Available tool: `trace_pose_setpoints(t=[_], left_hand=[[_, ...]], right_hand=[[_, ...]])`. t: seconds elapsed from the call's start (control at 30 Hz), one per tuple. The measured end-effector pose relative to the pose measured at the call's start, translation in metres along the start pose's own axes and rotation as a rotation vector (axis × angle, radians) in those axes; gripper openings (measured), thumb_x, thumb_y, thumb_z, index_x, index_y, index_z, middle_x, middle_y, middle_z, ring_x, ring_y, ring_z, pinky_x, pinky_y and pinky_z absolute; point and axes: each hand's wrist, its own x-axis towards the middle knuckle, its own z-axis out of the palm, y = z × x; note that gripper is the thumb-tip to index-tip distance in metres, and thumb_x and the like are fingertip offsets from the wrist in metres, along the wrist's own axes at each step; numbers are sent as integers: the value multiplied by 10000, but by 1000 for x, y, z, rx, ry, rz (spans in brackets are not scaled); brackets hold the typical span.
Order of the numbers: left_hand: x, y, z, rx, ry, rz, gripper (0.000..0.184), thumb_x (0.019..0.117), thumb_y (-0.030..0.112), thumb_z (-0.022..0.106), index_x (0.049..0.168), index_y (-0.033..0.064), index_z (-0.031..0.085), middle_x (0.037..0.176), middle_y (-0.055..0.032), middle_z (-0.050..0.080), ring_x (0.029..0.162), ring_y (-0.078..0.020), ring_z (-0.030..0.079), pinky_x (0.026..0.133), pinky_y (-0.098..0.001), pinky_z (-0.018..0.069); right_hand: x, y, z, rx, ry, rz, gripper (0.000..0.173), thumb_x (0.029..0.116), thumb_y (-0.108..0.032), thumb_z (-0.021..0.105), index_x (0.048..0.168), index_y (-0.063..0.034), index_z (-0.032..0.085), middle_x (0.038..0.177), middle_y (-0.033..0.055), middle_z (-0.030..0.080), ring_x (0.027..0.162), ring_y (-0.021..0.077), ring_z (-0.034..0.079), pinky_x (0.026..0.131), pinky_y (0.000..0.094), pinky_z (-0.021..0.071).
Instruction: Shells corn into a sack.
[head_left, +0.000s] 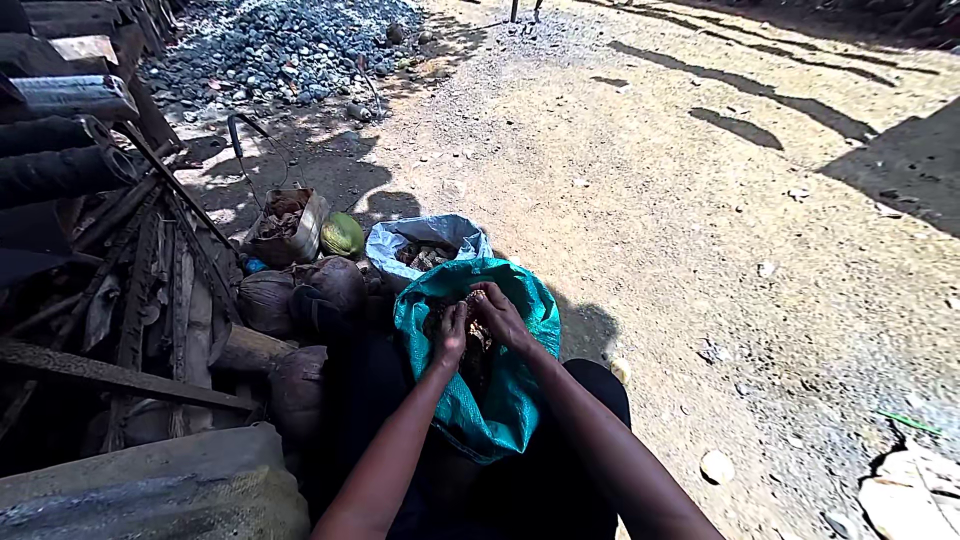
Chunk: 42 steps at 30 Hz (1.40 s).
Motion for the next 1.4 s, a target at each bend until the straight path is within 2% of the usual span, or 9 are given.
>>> trace_pose_setpoints(t=[0.2,0.33,0.47,0.6,0.87,1.0,1.07,1.17,1.4], left_hand=[[-2,4,0,0,-20,-50,482,1135,210,295,1455,-124,434,1515,-312,424,1446,-316,393,1204,-418,273],[9,0,-6,97,69,-42,369,1084,46,381,1389,-112,518,1436,-303,510,1356,-334,487,1131,-424,373],[14,-2,-11,101,57,-8,376,1069,17,401,1408,-95,517,1468,-269,508,1387,-316,477,1154,-413,359],[8,2,-7,-55,44,12,367,1105,100,374,1316,-85,611,1415,-249,564,1357,-290,501,1140,-425,367],[-5,9,-5,-103,-79,101,513,1129,229,268,1411,-154,463,1455,-318,472,1365,-273,475,1143,-380,373],[-3,7,-3,-76,-71,216,416,1103,166,392,1322,-156,539,1328,-292,577,1241,-219,553,1088,-345,407],[-1,4,-1,-93,-52,211,354,1077,157,480,1283,-116,572,1175,-199,639,995,-115,606,893,-271,496],[2,2,-2,-116,-51,185,322,1079,161,494,1250,-93,593,997,-111,634,733,-44,547,674,-208,474],[4,1,-3,10,-17,106,406,1127,204,342,1214,-107,589,891,-104,578,695,-84,519,676,-244,470]], right_hand=[[0,0,-6,-17,-4,-11,366,1116,-193,375,1386,19,501,1016,221,651,866,273,641,835,459,517],[0,-2,-19,-230,48,-241,338,1067,-115,495,1362,36,564,1253,241,640,1135,347,642,999,533,485],[-1,2,-29,-471,28,-465,287,1026,-110,561,1265,15,657,1253,223,665,1150,378,657,988,550,509],[-2,-3,-32,-336,-1,-233,307,1058,-128,526,1319,7,618,1197,215,672,1102,335,660,992,529,492],[0,-7,-25,101,36,-96,341,1105,-147,381,1341,41,540,1101,178,648,921,184,649,852,378,546],[-1,-9,-21,133,39,-70,314,1099,-141,414,1316,39,552,1012,132,650,827,122,631,785,308,544],[0,-7,-19,121,44,-73,301,1091,-140,444,1300,34,573,945,105,645,774,98,609,758,290,533],[2,-4,-17,105,66,-79,282,1076,-143,489,1270,25,606,892,81,651,731,86,601,736,286,529],[0,-3,-16,9,91,-53,279,1066,-164,530,1247,15,643,918,127,680,757,158,635,773,366,542]])
